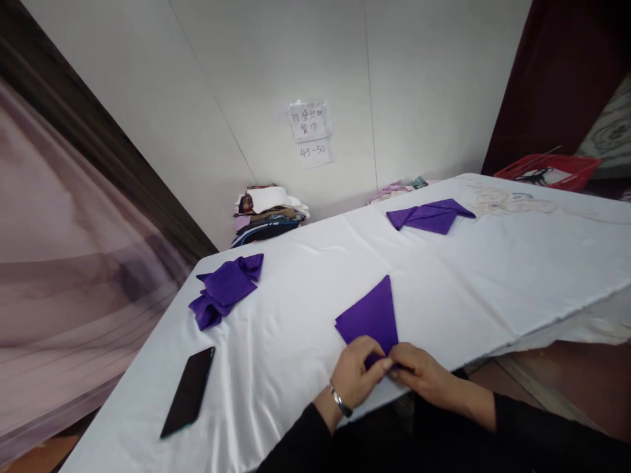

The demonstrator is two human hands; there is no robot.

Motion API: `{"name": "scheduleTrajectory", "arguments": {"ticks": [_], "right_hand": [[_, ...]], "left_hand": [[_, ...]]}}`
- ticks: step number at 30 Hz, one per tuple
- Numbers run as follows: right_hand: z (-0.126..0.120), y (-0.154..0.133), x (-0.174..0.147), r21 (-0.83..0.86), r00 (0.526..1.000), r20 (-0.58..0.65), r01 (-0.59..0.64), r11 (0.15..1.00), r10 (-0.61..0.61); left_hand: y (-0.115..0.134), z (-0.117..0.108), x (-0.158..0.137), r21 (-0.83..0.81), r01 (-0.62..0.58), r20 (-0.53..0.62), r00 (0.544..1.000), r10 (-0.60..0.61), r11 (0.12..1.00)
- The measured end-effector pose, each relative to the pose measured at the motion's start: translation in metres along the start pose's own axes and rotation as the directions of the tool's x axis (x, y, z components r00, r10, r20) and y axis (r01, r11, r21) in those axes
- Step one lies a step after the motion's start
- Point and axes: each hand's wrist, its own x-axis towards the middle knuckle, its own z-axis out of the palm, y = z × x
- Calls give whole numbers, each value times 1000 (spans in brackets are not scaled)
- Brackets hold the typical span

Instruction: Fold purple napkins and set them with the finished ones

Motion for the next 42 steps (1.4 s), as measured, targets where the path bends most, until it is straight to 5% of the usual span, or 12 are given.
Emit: {"name": "scheduleTrajectory", "arguments": {"ticks": [6,11,13,19,24,33,42], "right_hand": [[-15,3,8,338,974,142,-214,916,175],[-38,23,50,633,938,100,-317,707,331],[-46,34,71,642,922,72,-335,689,381],[-47,58,111,481,908,-32,-352,803,418],[-43,69,120,287,912,-158,-325,901,379],[-45,73,132,39,892,-219,-398,917,396],[-44,68,135,-192,884,-260,-441,877,388]], "left_hand": [[-28,-10,30,23,114,3,993,-115,993],[-43,-11,39,-70,304,-53,950,-308,950],[-46,-15,43,-110,368,-81,922,-377,923],[-59,-11,48,-6,506,-184,847,-499,862],[-64,-4,47,90,524,-242,837,-492,847],[-58,-9,43,276,591,-257,806,-534,758],[-61,-4,41,364,569,-248,822,-512,737]]}}
